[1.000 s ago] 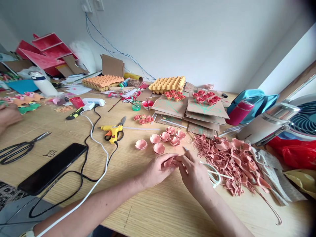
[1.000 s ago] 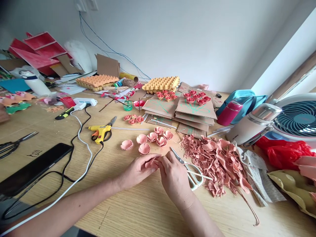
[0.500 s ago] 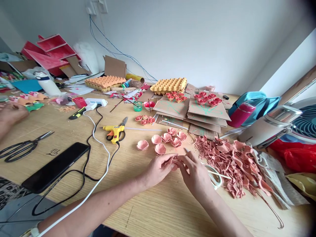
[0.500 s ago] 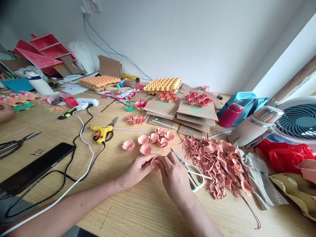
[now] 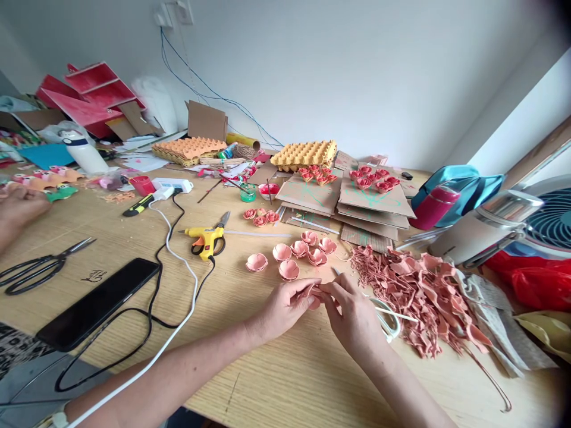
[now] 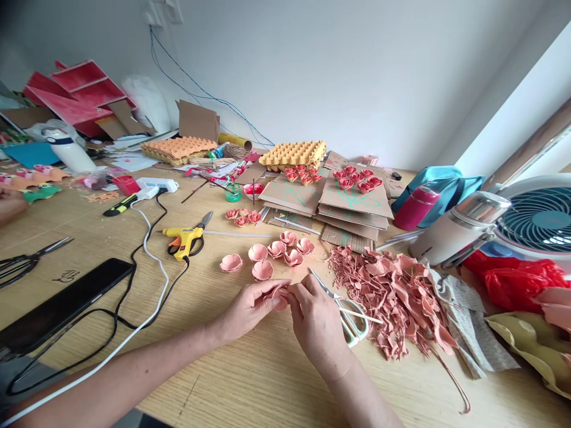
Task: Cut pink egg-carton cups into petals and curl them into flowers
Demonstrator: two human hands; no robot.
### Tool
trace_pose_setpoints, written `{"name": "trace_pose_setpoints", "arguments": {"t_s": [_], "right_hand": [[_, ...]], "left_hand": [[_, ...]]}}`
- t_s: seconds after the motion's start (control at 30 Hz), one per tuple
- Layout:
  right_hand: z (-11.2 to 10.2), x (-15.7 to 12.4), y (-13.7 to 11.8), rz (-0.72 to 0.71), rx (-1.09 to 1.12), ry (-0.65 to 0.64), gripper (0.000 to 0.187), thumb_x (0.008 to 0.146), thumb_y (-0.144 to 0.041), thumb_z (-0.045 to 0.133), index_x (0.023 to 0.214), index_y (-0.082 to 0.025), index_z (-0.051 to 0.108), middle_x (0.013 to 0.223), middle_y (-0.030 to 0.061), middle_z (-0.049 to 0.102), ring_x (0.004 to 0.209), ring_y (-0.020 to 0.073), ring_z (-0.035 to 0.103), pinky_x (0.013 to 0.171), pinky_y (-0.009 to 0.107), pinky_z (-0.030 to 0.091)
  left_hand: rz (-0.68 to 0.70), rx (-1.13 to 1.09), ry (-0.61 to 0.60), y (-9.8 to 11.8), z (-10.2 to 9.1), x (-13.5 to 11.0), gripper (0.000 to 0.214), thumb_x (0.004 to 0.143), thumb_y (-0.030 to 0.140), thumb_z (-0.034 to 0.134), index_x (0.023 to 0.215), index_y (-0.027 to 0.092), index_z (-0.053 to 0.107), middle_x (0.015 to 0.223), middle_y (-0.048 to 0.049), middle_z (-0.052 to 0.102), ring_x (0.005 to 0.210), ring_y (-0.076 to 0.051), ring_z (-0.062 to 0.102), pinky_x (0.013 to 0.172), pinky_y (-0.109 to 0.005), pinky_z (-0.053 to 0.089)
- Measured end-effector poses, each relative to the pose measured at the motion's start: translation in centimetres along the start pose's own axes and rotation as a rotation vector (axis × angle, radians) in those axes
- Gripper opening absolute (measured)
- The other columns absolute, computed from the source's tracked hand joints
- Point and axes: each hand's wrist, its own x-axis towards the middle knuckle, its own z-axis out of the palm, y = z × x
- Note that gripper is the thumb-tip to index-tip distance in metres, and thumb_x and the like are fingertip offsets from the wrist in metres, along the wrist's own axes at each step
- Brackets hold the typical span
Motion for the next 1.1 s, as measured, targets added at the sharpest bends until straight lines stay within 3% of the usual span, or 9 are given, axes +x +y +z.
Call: {"name": "trace_pose_setpoints", "arguments": {"t_s": [0.23,0.43,0.67,0.93,1.1], "right_hand": [[-0.4,0.1,-0.2,-0.14,-0.162,0.035,0.022,0.097,-0.021,0.043,0.089,-0.02,0.064,0.082,0.0029,0.053,0.067,0.014,0.054,0.059,0.024,0.037],[-0.37,0.23,-0.06,0.003,-0.012,0.005,0.018,0.096,-0.023,0.048,0.102,-0.022,0.064,0.09,0.0029,0.057,0.064,0.0112,0.057,0.06,0.023,0.042],[-0.33,0.13,-0.08,0.004,-0.002,-0.02,0.018,0.096,-0.024,0.048,0.098,-0.023,0.066,0.088,0.0036,0.058,0.064,0.012,0.058,0.06,0.023,0.043],[-0.5,0.1,-0.06,-0.006,-0.006,-0.039,0.016,0.095,-0.021,0.05,0.091,-0.023,0.066,0.087,0.0015,0.057,0.065,0.011,0.057,0.059,0.022,0.04],[-0.6,0.01,0.09,-0.149,-0.181,-0.019,0.023,0.097,-0.02,0.044,0.092,-0.02,0.067,0.083,0.0038,0.054,0.068,0.0133,0.054,0.058,0.023,0.037]], "left_hand": [[0.0,-0.121,-0.056,0.08,-0.08,0.08,0.039,0.088,0.032,0.062,0.123,0.013,0.062,0.107,-0.0092,0.07,0.1,-0.023,0.064,0.089,-0.034,0.053],[0.04,-0.017,0.021,0.21,-0.2,-0.02,0.04,0.091,0.031,0.059,0.128,0.015,0.06,0.123,-0.0104,0.066,0.113,-0.024,0.061,0.102,-0.036,0.046],[0.001,-0.027,0.016,-0.05,-0.03,0.05,0.042,0.087,0.031,0.063,0.125,0.013,0.062,0.106,-0.0092,0.07,0.102,-0.023,0.063,0.093,-0.036,0.05],[-0.016,-0.1,-0.077,0.6,-0.04,0.01,0.035,0.089,0.033,0.061,0.119,0.014,0.064,0.099,-0.007,0.069,0.094,-0.02,0.063,0.088,-0.034,0.052],[-0.019,-0.163,-0.095,0.87,-0.11,0.11,0.036,0.088,0.034,0.062,0.115,0.011,0.066,0.097,-0.0078,0.068,0.091,-0.02,0.065,0.086,-0.034,0.053]]}}
